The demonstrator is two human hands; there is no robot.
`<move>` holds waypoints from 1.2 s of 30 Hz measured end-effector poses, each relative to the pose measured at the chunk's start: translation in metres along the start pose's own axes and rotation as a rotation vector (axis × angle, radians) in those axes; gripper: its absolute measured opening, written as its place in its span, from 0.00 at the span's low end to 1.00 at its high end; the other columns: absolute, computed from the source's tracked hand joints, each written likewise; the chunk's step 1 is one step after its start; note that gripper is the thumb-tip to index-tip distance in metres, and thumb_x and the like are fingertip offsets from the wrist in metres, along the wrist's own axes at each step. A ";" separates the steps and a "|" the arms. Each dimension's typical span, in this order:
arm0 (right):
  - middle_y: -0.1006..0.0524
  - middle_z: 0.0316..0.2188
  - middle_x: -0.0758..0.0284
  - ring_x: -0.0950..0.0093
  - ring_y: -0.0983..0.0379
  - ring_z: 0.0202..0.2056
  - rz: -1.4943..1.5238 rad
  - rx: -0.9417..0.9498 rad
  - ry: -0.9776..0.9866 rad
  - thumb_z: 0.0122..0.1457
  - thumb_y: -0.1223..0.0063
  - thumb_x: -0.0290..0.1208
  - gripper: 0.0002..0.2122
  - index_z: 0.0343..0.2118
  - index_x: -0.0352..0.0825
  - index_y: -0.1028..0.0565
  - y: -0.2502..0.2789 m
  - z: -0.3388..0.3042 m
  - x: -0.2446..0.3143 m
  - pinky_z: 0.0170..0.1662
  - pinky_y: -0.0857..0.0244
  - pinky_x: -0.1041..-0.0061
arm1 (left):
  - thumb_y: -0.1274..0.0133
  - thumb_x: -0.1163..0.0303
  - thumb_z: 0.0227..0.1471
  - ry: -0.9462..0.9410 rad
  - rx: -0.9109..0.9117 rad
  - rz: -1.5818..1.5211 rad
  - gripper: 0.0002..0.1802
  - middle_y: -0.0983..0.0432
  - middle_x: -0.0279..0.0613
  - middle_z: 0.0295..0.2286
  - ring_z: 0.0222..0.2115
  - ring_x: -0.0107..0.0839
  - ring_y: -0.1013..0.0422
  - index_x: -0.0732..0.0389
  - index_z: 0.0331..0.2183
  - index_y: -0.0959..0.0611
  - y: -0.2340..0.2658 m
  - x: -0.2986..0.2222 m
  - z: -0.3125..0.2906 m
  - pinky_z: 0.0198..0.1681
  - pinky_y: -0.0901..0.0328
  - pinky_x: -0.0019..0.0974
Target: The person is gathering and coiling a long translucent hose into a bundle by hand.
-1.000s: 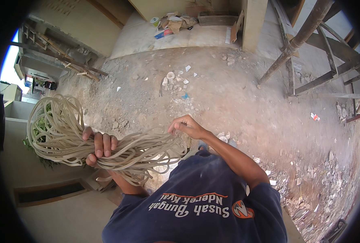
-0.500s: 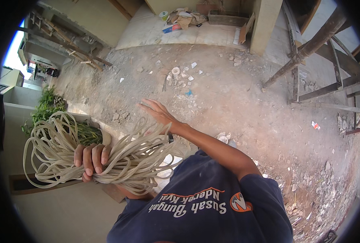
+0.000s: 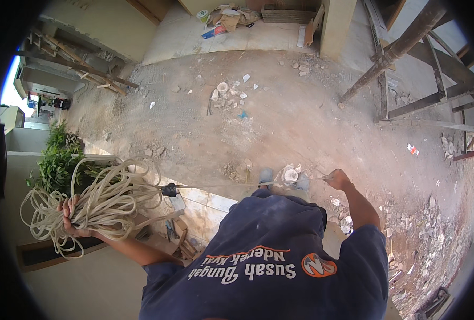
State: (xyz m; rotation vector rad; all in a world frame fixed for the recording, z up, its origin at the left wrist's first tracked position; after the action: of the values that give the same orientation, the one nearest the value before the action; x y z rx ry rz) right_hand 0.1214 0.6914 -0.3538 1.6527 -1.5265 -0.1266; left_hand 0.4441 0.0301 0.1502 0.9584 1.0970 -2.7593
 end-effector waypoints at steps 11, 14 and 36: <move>0.30 0.19 0.69 0.81 0.39 0.20 0.420 -0.426 0.065 0.65 0.43 0.37 0.13 0.47 0.36 0.21 0.211 -0.110 0.150 0.26 0.38 0.71 | 0.45 0.73 0.51 0.523 -0.103 0.313 0.26 0.29 0.40 0.32 0.35 0.36 0.32 0.59 0.53 0.28 0.063 0.148 -0.045 0.53 0.38 0.48; 0.22 0.26 0.64 0.78 0.30 0.25 0.244 -0.579 0.337 0.67 0.46 0.33 0.11 0.44 0.32 0.20 0.230 -0.122 0.198 0.32 0.34 0.75 | 0.44 0.76 0.48 0.667 -0.078 0.354 0.24 0.27 0.40 0.32 0.36 0.36 0.30 0.61 0.49 0.26 0.040 0.208 -0.057 0.49 0.34 0.47; 0.18 0.24 0.68 0.77 0.24 0.22 -0.341 -1.111 0.906 0.60 0.36 0.30 0.05 0.36 0.37 0.16 0.372 -0.264 0.355 0.25 0.33 0.78 | 0.39 0.76 0.45 1.097 0.407 0.393 0.16 0.18 0.48 0.34 0.32 0.34 0.22 0.70 0.40 0.17 -0.081 0.389 -0.082 0.40 0.28 0.37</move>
State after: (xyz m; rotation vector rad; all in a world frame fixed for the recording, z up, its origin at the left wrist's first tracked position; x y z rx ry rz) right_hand 0.0805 0.5658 0.2089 0.8052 -0.3046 -0.2910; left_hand 0.1533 0.2191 -0.0601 2.5363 0.2203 -2.0640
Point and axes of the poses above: each hand's wrist, its own z-axis towards the middle knuckle, its own y-axis out of the back of the hand, x = y × z, the point moved 1 cm from there along z, towards the middle knuckle
